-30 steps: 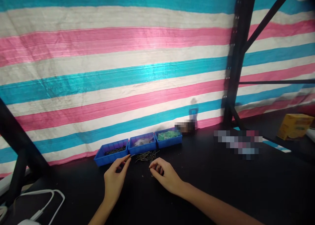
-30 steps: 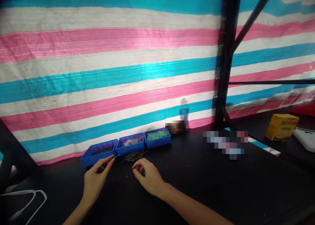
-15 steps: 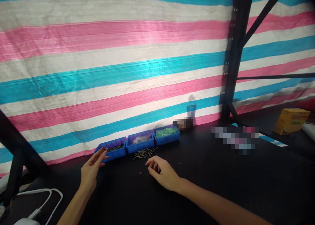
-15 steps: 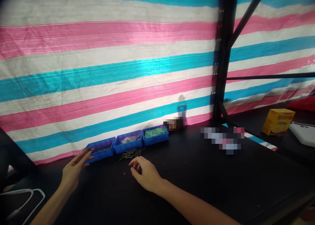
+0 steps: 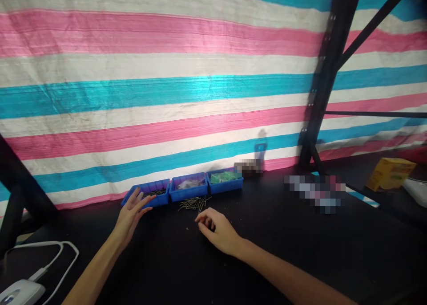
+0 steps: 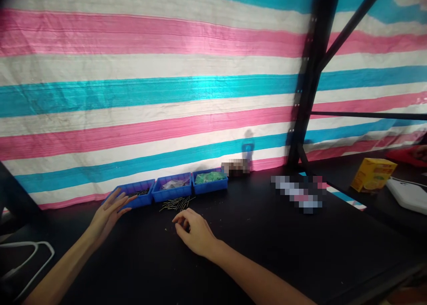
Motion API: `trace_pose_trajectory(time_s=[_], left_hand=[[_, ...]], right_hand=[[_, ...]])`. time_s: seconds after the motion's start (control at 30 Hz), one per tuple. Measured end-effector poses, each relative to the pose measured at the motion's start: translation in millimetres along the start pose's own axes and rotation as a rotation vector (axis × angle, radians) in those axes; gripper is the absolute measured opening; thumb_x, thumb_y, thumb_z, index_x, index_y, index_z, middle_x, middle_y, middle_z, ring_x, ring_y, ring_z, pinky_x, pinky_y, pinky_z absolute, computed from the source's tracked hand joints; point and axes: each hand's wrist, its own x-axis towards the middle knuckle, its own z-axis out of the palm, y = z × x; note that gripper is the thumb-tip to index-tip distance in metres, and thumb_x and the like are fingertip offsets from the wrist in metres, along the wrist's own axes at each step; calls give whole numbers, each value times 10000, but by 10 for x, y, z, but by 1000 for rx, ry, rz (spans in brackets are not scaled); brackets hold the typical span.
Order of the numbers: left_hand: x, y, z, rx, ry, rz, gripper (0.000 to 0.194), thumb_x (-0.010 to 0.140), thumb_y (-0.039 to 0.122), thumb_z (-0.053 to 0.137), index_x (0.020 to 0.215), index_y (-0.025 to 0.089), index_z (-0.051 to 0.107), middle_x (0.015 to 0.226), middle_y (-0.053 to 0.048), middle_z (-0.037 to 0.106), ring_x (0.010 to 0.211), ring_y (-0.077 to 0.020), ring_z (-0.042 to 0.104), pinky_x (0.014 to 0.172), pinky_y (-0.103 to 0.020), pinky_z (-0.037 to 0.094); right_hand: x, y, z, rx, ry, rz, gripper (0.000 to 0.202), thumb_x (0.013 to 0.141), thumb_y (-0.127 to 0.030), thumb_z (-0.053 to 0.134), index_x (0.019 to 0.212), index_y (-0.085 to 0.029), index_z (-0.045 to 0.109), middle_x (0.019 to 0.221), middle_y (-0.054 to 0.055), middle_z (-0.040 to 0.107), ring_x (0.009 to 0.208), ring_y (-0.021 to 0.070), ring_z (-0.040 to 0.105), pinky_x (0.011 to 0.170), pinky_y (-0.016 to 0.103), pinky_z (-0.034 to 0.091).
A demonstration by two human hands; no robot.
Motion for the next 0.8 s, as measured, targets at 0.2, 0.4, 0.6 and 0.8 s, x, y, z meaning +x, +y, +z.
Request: trace_pose_trajectory(time_s=[0.2, 0.4, 0.6, 0.8], left_hand=[[-265, -138, 267, 519, -298, 382, 471, 777, 404, 537, 1217, 240, 498, 1348, -76, 426, 1193, -263, 438, 946, -390, 395], [-599, -399, 535, 968, -636, 630, 411, 852, 377, 433, 1251, 283, 460, 1350, -66, 426, 1268, -244, 338, 990, -462, 322], [-613, -458, 550, 1015, -609, 628, 414, 885, 381, 362, 1278, 262, 424, 1389, -61, 367, 1295, -219, 287, 1016, -433, 291], [-642, -449, 566, 1017, -632, 585, 439, 888, 395, 350, 1299, 248, 390, 1383, -71, 374, 1302, -209, 271, 1019, -429, 283]], right_hand=[[-12, -40, -16, -116, 29, -36, 145, 773, -118, 519, 847, -214, 598, 871, 9, 565, 792, 135, 537, 761, 285, 404], [-8, -30, -15, -270, 70, 31, 252, 747, -180, 586, 985, -257, 608, 1098, 43, 557, 1050, 205, 477, 901, 372, 328], [-22, 51, 4, -356, -49, 27, 387, 812, -275, 516, 1198, -253, 518, 1290, 70, 474, 1207, 218, 381, 990, 402, 257], [-31, 56, 0, -411, -119, -8, 417, 840, -291, 468, 1253, -235, 472, 1314, 69, 458, 1234, 209, 355, 1014, 403, 236]])
